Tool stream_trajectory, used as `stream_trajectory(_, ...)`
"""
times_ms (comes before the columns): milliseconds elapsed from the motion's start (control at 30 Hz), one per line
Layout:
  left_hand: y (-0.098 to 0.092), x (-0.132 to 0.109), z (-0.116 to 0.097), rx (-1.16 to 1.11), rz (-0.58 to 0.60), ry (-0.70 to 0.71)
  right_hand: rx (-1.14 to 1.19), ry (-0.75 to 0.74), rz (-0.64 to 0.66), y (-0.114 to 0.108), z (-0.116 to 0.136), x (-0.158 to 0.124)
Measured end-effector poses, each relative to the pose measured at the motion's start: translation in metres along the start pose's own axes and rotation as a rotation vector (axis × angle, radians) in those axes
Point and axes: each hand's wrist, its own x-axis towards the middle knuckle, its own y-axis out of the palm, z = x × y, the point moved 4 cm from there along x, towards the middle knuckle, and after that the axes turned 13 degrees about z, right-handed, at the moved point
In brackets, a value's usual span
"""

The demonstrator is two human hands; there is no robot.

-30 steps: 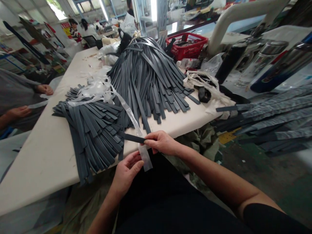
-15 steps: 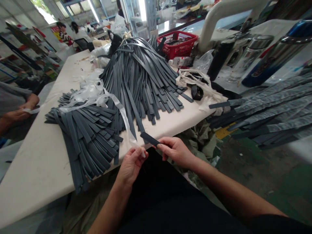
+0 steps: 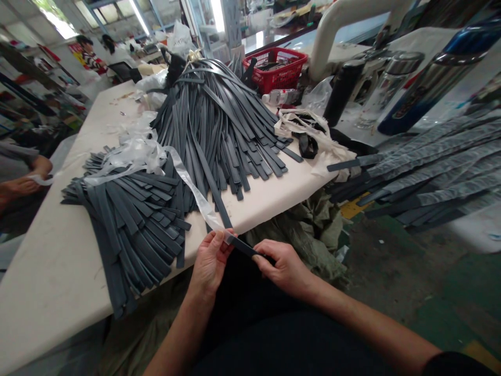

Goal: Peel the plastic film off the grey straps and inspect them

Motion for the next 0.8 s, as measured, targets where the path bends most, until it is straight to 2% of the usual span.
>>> stream_trajectory(233,-0.003,-0.005,0.006,0.074,0.0,0.015,0.018,0.054,0.057,0.006,-0.002,0.0)
stream_trajectory(400,0.001,-0.011,0.02,0.15,0.051,-0.053,0.12,0.057,0.027,0.008,0.001,0.015)
stream_trajectory(467,0.001,-0.01,0.019,0.14,0.043,-0.032,0.184,0.054,0.085,0.007,-0.003,0.013)
stream_trajectory(533,-0.003,-0.007,0.012,0.12,0.008,0.025,0.23,0.088,0.228,0.009,-0.014,0.001)
stream_trajectory(633,-0.015,-0.005,0.004,0.1,-0.049,0.059,0.295,0.235,0.432,0.014,-0.039,-0.03)
stream_trajectory(733,-0.021,-0.008,0.015,0.127,-0.014,0.005,0.371,0.356,0.464,0.02,-0.055,-0.046)
stream_trajectory(800,-0.02,-0.014,0.03,0.171,0.034,-0.036,0.375,0.349,0.438,0.024,-0.052,-0.038)
